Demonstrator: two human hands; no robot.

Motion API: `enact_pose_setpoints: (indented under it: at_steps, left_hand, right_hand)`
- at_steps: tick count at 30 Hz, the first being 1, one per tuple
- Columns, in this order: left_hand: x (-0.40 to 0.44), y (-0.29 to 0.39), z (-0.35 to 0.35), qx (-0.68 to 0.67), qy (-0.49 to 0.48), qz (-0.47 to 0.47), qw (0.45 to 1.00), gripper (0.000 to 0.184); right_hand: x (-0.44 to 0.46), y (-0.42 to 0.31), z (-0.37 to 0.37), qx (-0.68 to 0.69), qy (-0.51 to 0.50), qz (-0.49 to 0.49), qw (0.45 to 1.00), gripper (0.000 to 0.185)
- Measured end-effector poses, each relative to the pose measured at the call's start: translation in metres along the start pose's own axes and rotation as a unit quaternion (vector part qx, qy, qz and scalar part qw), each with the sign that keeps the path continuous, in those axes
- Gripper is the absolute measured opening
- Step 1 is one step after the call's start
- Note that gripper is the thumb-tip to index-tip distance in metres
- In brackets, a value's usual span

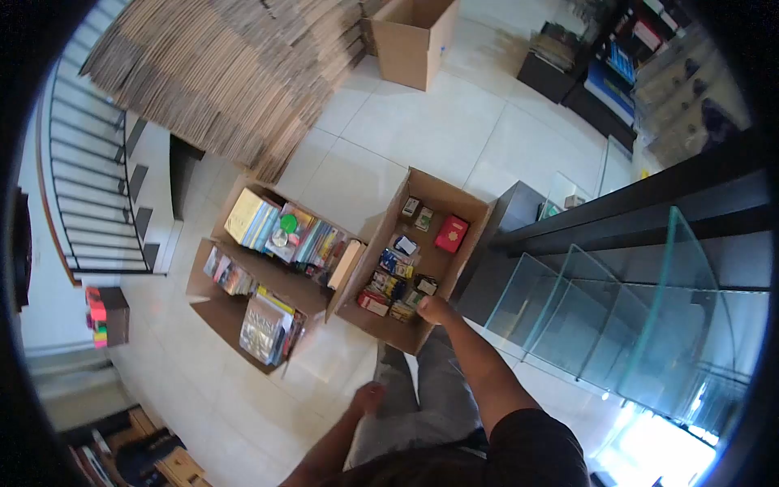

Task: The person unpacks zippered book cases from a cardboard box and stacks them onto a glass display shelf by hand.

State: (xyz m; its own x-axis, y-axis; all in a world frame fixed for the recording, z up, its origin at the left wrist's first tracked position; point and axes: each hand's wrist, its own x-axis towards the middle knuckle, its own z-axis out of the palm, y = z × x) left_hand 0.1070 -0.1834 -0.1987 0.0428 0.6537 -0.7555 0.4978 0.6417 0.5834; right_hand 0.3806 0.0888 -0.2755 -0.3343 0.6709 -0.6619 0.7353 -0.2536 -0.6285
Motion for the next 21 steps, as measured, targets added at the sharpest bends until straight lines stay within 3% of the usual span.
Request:
enact_pose_setpoints:
  at_steps: [2, 6, 9, 12, 15, 17, 20, 21]
  left_hand:
    - [0.014, 0.013, -0.003, 0.094, -0.025, 0.053, 0.994, 0.028]
    - [0.052, -0.004, -0.001, 0.141, -0.114, 0.074, 0.981, 0.024]
    - [0.074, -0.019, -0.001, 0.128, -0.13, 0.086, 0.979, 0.023]
    - [0.089, 0.006, -0.008, 0.085, -0.13, 0.06, 0.986, 0.025]
    - [0.105, 0.013, -0.011, 0.037, -0.092, 0.018, 0.995, 0.022]
    - [0.115, 0.01, -0.01, 0.018, -0.046, 0.019, 0.999, 0.019]
    - [0.117, -0.015, -0.011, 0.02, -0.074, -0.043, 0.996, 0.039]
    - [0.116, -0.02, -0.01, 0.005, -0.07, -0.048, 0.996, 0.037]
  right_hand:
    - [0.017, -0.008, -0.007, -0.048, 0.07, -0.013, 0.996, 0.028]
    - [0.079, 0.011, -0.008, -0.089, 0.157, -0.021, 0.983, 0.031]
    - [0.12, 0.03, -0.009, -0.14, 0.118, 0.021, 0.983, 0.032]
    - [0.165, 0.065, -0.005, -0.26, 0.113, -0.025, 0.959, 0.037]
    - [0.229, 0.125, 0.003, -0.312, 0.099, -0.068, 0.942, 0.039]
    - [0.247, 0.118, -0.016, -0.341, 0.109, -0.043, 0.933, 0.037]
    - [0.292, 0.123, -0.031, -0.404, 0.097, -0.008, 0.91, 0.037]
    - [0.307, 0.129, -0.034, -0.428, 0.085, 0.004, 0.9, 0.037]
